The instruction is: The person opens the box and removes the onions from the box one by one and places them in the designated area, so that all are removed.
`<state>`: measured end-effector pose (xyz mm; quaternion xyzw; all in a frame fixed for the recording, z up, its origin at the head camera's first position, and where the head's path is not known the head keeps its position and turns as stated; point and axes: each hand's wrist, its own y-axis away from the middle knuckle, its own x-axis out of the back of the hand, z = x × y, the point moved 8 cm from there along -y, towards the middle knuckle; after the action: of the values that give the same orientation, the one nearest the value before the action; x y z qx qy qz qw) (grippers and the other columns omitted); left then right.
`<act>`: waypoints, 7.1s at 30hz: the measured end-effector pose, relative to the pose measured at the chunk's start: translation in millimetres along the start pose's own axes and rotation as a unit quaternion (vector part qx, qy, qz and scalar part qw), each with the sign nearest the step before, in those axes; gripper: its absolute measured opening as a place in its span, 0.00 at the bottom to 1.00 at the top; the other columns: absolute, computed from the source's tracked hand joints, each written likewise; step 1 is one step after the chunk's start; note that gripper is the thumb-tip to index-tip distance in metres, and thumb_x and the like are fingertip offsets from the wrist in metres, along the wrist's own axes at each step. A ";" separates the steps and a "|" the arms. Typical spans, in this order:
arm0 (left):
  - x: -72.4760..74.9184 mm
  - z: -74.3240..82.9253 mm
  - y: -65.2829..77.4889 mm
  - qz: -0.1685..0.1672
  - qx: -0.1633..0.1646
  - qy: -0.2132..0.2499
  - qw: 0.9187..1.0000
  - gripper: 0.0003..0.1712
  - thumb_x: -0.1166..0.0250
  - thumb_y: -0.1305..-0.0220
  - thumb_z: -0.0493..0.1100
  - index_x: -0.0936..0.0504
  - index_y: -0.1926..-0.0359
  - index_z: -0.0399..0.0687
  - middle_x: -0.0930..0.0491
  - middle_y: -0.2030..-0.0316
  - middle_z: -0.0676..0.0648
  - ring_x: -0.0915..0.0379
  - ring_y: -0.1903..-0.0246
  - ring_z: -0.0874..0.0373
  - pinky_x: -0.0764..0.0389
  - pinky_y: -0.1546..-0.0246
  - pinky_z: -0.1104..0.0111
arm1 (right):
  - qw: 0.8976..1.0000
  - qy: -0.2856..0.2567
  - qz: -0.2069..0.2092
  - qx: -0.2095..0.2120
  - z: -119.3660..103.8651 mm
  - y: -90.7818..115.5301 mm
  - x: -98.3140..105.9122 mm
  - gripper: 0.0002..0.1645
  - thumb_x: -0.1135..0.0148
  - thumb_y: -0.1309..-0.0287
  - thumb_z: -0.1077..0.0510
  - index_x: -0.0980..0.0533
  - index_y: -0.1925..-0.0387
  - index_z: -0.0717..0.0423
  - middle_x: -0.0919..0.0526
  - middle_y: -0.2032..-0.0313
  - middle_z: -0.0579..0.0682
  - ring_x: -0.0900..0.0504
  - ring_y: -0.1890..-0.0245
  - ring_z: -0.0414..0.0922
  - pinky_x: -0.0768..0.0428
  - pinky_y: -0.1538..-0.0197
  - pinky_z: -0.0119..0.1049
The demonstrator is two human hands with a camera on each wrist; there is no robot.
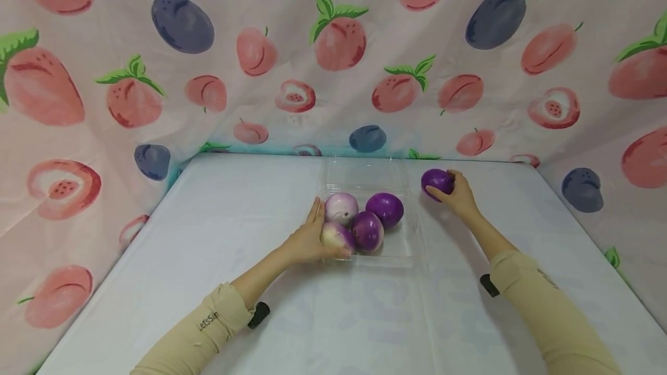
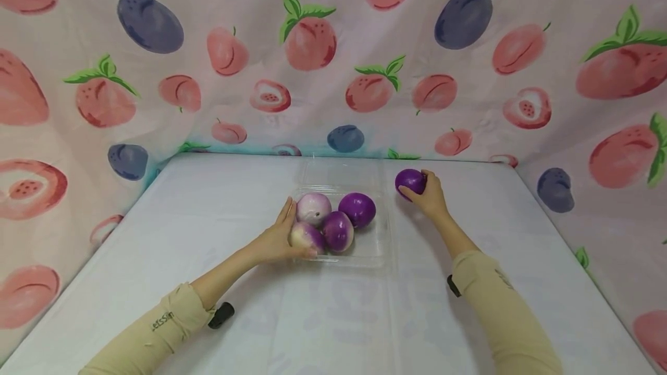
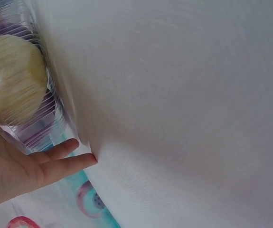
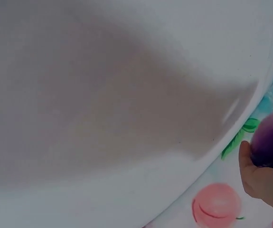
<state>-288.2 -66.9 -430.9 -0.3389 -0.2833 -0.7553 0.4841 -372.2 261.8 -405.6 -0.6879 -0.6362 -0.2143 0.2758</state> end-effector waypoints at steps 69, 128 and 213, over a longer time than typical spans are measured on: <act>4.7 5.7 2.4 -0.001 0.000 0.006 1.000 0.75 0.29 0.59 0.69 0.67 0.27 0.38 0.74 0.26 0.41 0.50 0.31 0.35 0.35 0.40 0.43 | 0.969 0.035 0.016 0.245 -64.9 29.0 -14.9 0.31 0.34 0.50 0.69 0.32 0.43 0.69 0.29 0.43 0.69 0.32 0.41 0.64 0.34 0.40 0.60; 1.2 5.1 0.6 -0.004 0.005 0.000 1.000 0.76 0.29 0.59 0.70 0.67 0.27 0.39 0.74 0.26 0.41 0.48 0.32 0.34 0.34 0.39 0.45 | 0.889 0.189 -0.217 0.356 -98.7 47.6 -75.9 0.46 0.27 0.56 0.64 0.38 0.35 0.63 0.33 0.36 0.63 0.36 0.35 0.61 0.36 0.35 0.57; 1.6 0.3 0.0 0.000 0.016 -0.003 1.000 0.78 0.29 0.61 0.71 0.69 0.27 0.41 0.76 0.26 0.45 0.50 0.31 0.36 0.35 0.40 0.44 | 0.977 0.071 0.080 0.184 2.5 44.0 66.3 0.44 0.28 0.54 0.60 0.37 0.37 0.71 0.31 0.45 0.73 0.29 0.51 0.62 0.38 0.58 0.13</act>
<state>-288.6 -67.5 -429.5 -0.3334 -0.2968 -0.7494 0.4890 -322.1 311.9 -369.5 -0.6568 -0.5867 -0.1196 0.4584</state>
